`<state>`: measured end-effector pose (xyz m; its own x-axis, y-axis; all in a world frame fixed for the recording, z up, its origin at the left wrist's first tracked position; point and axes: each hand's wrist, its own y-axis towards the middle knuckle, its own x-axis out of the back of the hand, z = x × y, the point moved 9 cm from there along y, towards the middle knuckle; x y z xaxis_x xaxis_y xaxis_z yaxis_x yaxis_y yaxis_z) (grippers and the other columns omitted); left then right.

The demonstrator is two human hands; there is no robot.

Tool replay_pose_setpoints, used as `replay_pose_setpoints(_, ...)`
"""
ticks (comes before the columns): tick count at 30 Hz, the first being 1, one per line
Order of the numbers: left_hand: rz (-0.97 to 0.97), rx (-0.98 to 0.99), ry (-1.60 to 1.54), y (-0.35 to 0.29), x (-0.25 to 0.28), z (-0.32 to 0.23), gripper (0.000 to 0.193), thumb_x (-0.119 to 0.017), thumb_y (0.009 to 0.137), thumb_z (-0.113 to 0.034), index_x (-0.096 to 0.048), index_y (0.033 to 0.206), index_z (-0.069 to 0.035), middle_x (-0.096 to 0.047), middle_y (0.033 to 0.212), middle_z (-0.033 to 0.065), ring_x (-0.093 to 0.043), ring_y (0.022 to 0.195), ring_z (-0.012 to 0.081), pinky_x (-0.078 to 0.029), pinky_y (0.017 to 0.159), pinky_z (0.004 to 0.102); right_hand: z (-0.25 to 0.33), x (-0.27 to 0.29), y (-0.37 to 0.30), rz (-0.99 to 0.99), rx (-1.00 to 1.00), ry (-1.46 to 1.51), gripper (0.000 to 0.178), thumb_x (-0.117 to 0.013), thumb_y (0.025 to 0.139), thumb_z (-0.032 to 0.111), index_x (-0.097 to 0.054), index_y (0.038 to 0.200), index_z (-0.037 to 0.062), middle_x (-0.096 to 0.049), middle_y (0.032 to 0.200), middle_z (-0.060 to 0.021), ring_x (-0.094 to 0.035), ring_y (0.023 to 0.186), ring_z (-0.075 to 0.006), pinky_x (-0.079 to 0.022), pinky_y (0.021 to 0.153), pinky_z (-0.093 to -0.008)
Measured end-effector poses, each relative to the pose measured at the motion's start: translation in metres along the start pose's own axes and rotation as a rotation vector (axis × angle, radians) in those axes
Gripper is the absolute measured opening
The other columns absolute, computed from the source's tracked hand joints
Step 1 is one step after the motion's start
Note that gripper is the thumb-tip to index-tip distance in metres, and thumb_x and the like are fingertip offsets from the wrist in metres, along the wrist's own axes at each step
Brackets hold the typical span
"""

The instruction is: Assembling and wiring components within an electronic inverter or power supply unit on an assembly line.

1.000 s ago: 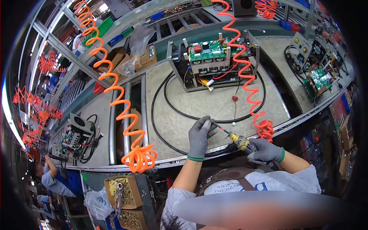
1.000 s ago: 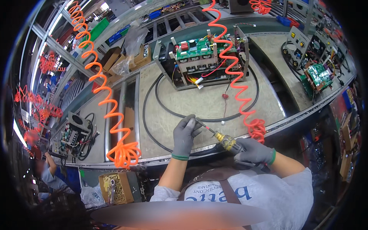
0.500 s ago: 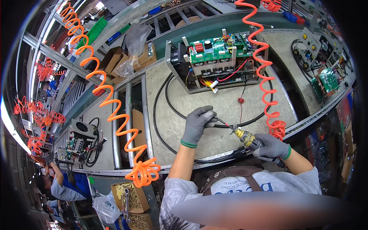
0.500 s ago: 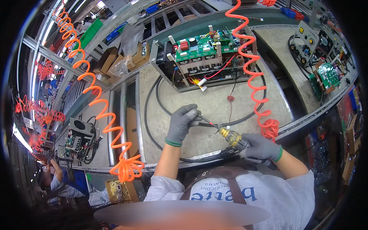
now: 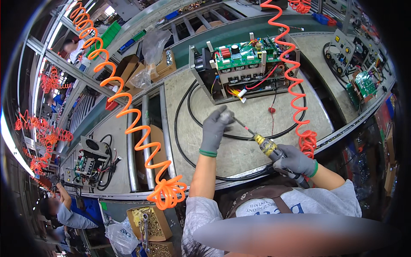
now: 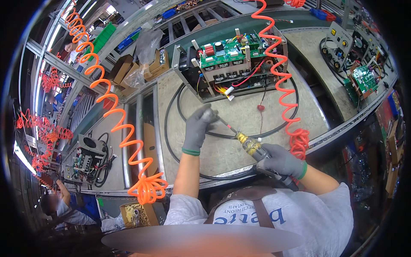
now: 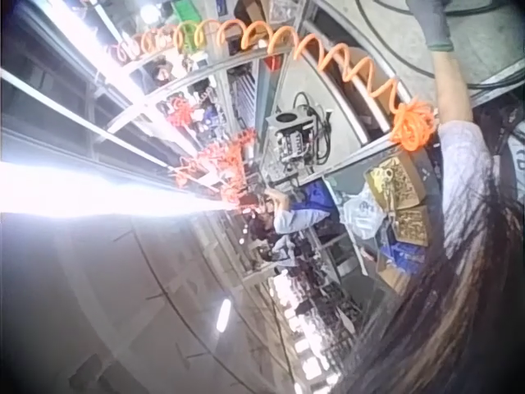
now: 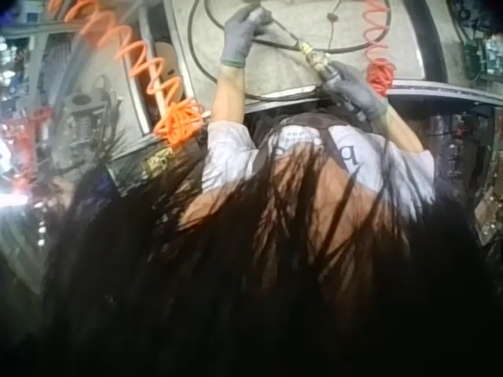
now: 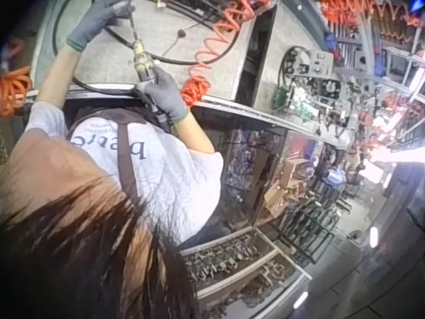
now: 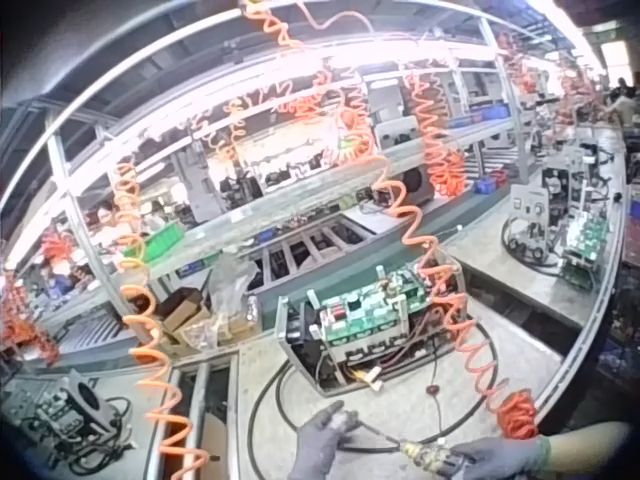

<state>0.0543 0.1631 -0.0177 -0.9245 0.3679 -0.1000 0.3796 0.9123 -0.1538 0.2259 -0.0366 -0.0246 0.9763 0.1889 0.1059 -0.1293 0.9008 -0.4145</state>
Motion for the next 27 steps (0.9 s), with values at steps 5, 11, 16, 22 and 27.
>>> replay_pose_setpoints(5, -0.456, -0.522, 0.556, 0.032, 0.028, -0.052, 0.039, -0.061, 0.089, -0.029, -0.062, 0.119, -0.004, -0.07, 0.095, 0.011, -0.068, 0.083, 0.0202, -0.053, 0.07, 0.032, 0.003, -0.011, -0.005, -0.022, -0.072, 0.303, 0.038, -0.063, 0.074, 0.012, -0.053, 0.109, -0.0001, -0.058, 0.077, -0.0071, -0.058, 0.055, -0.0133, -0.05, 0.048, -0.0261)
replay_pose_setpoints(11, -0.675, -0.583, 1.058, 0.064, 0.037, -0.055, 0.026, -0.062, 0.083, -0.033, -0.071, 0.099, -0.014, -0.067, 0.079, 0.0084, -0.065, 0.074, 0.0261, -0.05, 0.066, 0.0388, 0.002, -0.029, -0.003, 0.019, -0.105, 0.381, 0.047, -0.063, 0.072, 0.011, -0.051, 0.115, -0.0009, -0.059, 0.076, -0.0074, -0.061, 0.056, -0.0153, -0.053, 0.046, -0.0278)
replay_pose_setpoints(16, -0.628, -0.787, 1.218, 0.032, 0.01, -0.116, 0.022, -0.067, 0.075, -0.031, -0.072, 0.09, -0.015, -0.065, 0.074, 0.0073, -0.064, 0.068, 0.0252, -0.05, 0.06, 0.0379, -0.008, -0.039, 0.016, 0.012, -0.146, 0.538, 0.045, -0.06, 0.072, 0.012, -0.051, 0.113, -0.0029, -0.059, 0.073, -0.0082, -0.06, 0.052, -0.0155, -0.053, 0.045, -0.0284)
replay_pose_setpoints(22, 0.058, 0.057, 0.382, 0.049, 0.021, -0.024, 0.027, -0.063, 0.086, -0.032, -0.072, 0.1, -0.011, -0.069, 0.083, 0.0039, -0.055, 0.056, 0.0098, -0.041, 0.047, 0.024, -0.008, -0.039, 0.036, 0.027, -0.12, 0.574, 0.035, -0.058, 0.078, 0.018, -0.052, 0.107, -0.0018, -0.058, 0.072, -0.0075, -0.058, 0.051, -0.0144, -0.051, 0.044, -0.0274)
replay_pose_setpoints(27, 0.157, 0.106, 0.132, 0.046, 0.024, 0.008, 0.035, -0.059, 0.091, -0.027, -0.063, 0.117, -0.004, -0.07, 0.093, 0.0054, -0.051, 0.056, 0.0036, -0.036, 0.045, 0.0158, -0.006, -0.038, 0.034, 0.062, -0.134, 0.586, 0.038, -0.057, 0.077, 0.017, -0.051, 0.109, -0.0027, -0.058, 0.074, -0.0085, -0.059, 0.052, -0.0151, -0.052, 0.044, -0.0283)
